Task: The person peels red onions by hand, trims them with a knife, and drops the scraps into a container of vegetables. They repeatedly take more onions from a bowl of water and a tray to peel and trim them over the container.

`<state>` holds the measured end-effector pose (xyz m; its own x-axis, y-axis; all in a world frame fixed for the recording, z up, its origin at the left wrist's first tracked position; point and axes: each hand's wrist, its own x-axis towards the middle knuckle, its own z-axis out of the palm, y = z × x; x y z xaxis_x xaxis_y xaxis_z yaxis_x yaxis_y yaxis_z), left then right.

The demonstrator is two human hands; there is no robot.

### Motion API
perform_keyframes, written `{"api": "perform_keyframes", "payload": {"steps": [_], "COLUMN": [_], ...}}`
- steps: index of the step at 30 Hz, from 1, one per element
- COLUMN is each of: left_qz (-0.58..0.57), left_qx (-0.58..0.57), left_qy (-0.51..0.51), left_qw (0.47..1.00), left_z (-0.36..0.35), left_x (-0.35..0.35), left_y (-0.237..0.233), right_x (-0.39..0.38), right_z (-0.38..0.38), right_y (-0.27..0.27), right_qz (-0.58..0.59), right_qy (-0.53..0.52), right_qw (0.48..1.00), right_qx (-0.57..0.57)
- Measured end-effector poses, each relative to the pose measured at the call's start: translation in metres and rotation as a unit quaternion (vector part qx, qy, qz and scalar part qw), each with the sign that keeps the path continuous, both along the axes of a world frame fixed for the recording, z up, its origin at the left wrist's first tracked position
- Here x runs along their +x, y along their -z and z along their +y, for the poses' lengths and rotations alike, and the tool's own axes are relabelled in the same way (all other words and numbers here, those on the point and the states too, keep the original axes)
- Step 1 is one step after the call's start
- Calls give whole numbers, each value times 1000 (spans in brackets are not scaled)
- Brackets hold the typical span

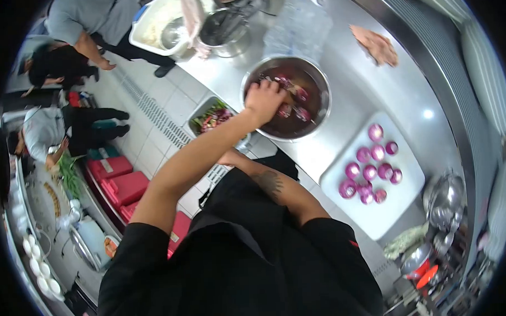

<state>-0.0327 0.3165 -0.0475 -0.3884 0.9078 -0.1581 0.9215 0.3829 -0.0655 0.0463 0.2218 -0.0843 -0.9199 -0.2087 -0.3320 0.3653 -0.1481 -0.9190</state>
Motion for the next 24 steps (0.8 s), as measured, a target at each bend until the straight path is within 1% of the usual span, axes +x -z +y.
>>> {"api": "perform_keyframes", "payload": {"steps": [1,2,4,5,6,7,8,9,10,12,13,14,16,18,19,20,21,22,23,24], "left_qz": [-18,-19,-43,-64,-63,-137,-211,-235,-239,-353,-373,-391,-433,-450,-431,-420,-422,-423,-454,-474], "left_qx": [-8,21,76,113,114,201,285,344,346,437,476,514,514,593,610,577,585,594,626,641], "left_qy": [-19,-20,-18,-20,-24,-40,-54,-58,-54,-138,-168,-199,-301,-341,-343,-393,-414,-433,-425,-428], "left_qw": [1000,999,996,991,991,969,933,907,906,816,778,737,676,574,570,580,556,530,470,426], "left_z": [3,3,0,0,-2,-6,-10,-18,-30,-61,-81,-103,-152,-196,-218,-242,-261,-277,-288,-292], "left_x": [-2,-3,-3,-3,-5,-7,-8,-13,-14,-18,-21,-24,-25,-19,-19,-17,-13,-10,-5,0], "left_y": [-4,-8,-24,-32,-38,-46,-53,-62,-74,-96,-92,-88,-97,-84,-73,-62,-45,-28,-15,-12], "right_x": [-3,-3,-2,-2,-3,-7,-12,-14,-16,-23,-29,-25,-28,-25,-25,-22,-31,-34,-36,-40], "right_z": [2,5,13,18,20,17,11,7,4,1,-9,-2,2,6,6,6,10,10,10,12], "right_y": [-4,-7,-21,-32,-39,-26,-1,15,19,22,47,43,40,38,28,30,17,13,1,5], "right_qz": [-50,-105,-108,-100,-92,-92,-78,-66,-69,-29,-85,-1,-90,-120,-142,-110,-170,-185,-197,-197], "right_qy": [-11,-20,-14,-34,-55,-59,-114,-165,-160,-187,-188,-158,-160,-121,-85,-54,-70,-24,3,7], "right_qw": [997,989,986,991,994,994,989,977,977,967,950,966,960,974,977,985,979,980,978,977], "right_qx": [-53,-104,-123,-80,-35,-31,43,117,120,171,234,206,212,151,135,120,93,63,66,74]}}
